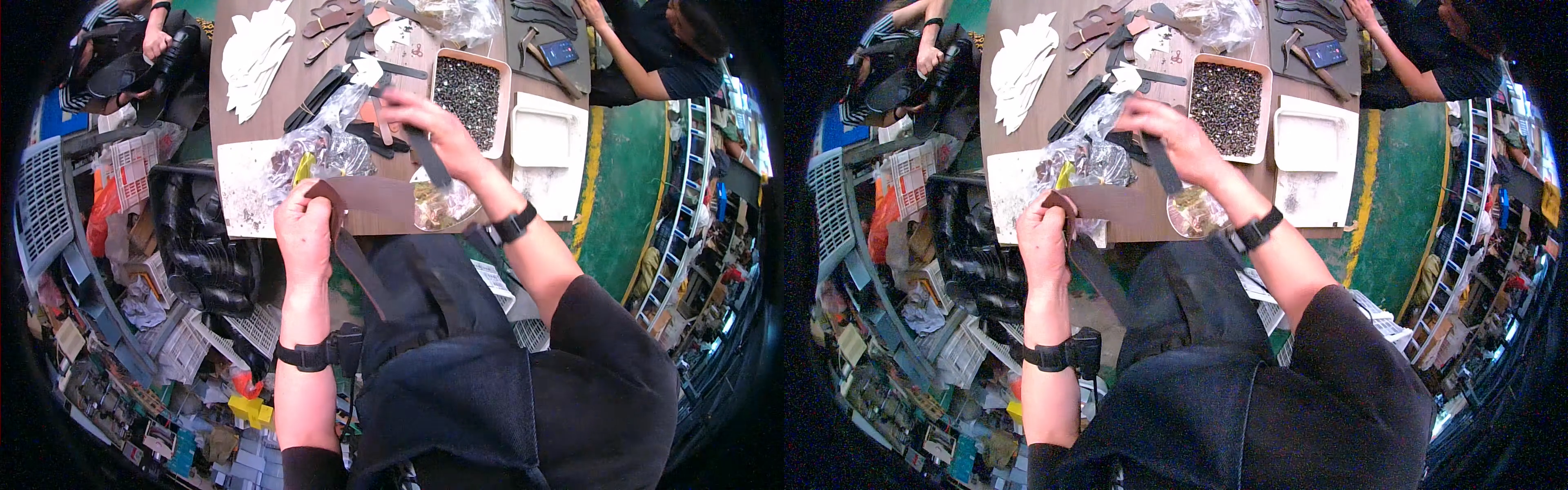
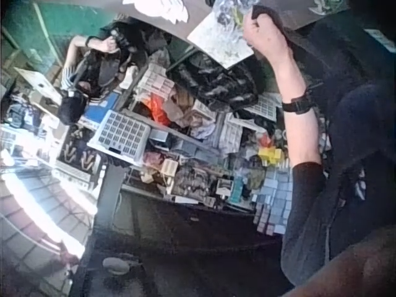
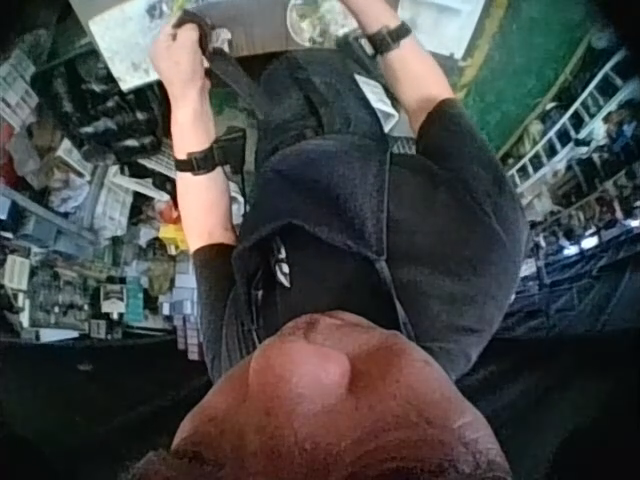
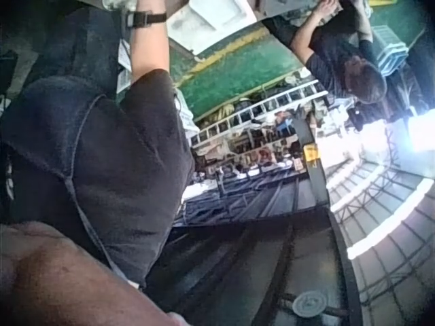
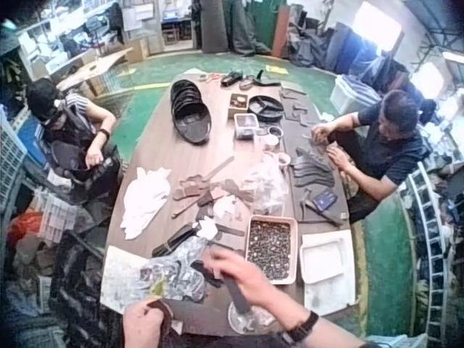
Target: Picking up leather shoe components and manually assembling or preparing them by setting small metal studs using a hammer.
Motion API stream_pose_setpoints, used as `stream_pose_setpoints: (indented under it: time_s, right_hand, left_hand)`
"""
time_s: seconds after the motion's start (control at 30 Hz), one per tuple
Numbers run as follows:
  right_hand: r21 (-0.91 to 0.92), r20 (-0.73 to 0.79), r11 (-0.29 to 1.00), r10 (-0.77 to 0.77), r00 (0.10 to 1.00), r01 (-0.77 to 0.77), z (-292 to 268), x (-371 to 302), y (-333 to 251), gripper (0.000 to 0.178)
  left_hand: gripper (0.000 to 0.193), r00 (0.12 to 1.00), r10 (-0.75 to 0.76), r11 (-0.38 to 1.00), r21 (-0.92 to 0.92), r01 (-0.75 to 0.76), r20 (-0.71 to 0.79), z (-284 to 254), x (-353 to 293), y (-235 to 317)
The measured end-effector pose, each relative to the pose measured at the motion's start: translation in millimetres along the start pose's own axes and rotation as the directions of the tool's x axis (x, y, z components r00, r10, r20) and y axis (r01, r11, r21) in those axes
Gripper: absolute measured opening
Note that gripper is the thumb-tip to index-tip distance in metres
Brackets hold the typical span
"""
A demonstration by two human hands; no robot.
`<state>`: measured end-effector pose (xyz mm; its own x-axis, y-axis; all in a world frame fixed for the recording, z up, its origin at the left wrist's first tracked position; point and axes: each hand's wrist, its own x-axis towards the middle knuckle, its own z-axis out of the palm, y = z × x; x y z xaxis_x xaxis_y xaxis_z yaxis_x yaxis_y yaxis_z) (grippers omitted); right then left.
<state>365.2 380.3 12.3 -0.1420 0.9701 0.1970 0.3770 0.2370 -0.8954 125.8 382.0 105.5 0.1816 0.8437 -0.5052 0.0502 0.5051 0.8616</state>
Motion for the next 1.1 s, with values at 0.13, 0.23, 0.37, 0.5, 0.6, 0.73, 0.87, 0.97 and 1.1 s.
stream_pose_setpoints:
  time_s: [0.13, 0.23, 0.37, 0.5, 0.6, 0.73, 0.87, 0.97, 1.1]
  right_hand:
    - [-0.32, -0.195, 0.857, 0.357, 0.914, -0.403, 8.8, -2.9, 21.4, 0.04]
    - [0.521, 0.345, 0.473, 0.645, 0.682, -0.711, 16.7, 0.3, 3.1, 0.038]
    - [0.505, 0.557, 0.366, 0.554, 0.619, -0.781, 28.2, 5.9, -39.4, 0.044]
    - [0.496, 0.598, 0.391, 0.493, 0.631, -0.775, 36.8, 0.3, -44.7, 0.039]
    - [0.547, 0.723, 0.23, 0.353, 0.593, -0.804, 31.6, -5.4, -57.5, 0.028]
    - [0.575, 0.711, 0.192, 0.365, 0.601, -0.796, 28.1, -19.8, -67.7, 0.029]
    - [0.637, 0.67, 0.121, 0.402, 0.625, -0.761, 19.2, -39.2, -78.6, 0.031]
    - [0.68, 0.619, 0.105, 0.448, 0.645, -0.726, 17.4, -57.5, -89.4, 0.032]
    - [0.731, 0.539, 0.12, 0.5, 0.677, -0.671, 22.0, -82.7, -110.1, 0.034]
  left_hand:
    - [0.017, 0.996, 0.038, 0.998, 0.056, -0.034, -0.083, -7.9, 1.2, 2.5]
    - [0.018, 0.993, 0.054, 0.994, 0.101, -0.044, -0.102, -13.9, -3.1, -1.5]
    - [0.02, 0.988, 0.036, 0.991, 0.132, -0.016, -0.149, -14.1, -6.6, -3.2]
    - [0.021, 0.995, -0.001, 0.989, 0.149, 0.015, -0.098, -12.9, -9.3, -4.5]
    - [0.021, 0.989, -0.005, 0.986, 0.164, 0.03, -0.147, -12.4, -12.0, -10.6]
    - [0.021, 0.994, -0.039, 0.975, 0.214, 0.059, -0.097, -20.8, -17.3, -18.2]
    - [0.018, 0.98, -0.169, 0.985, 0.002, 0.17, -0.101, -16.5, -37.3, -9.7]
    - [0.016, 0.963, -0.257, 0.966, -0.03, 0.255, -0.085, -17.8, -54.8, 1.9]
    - [0.011, 0.959, -0.258, 0.965, -0.004, 0.261, 0.116, -55.5, -73.4, -23.1]
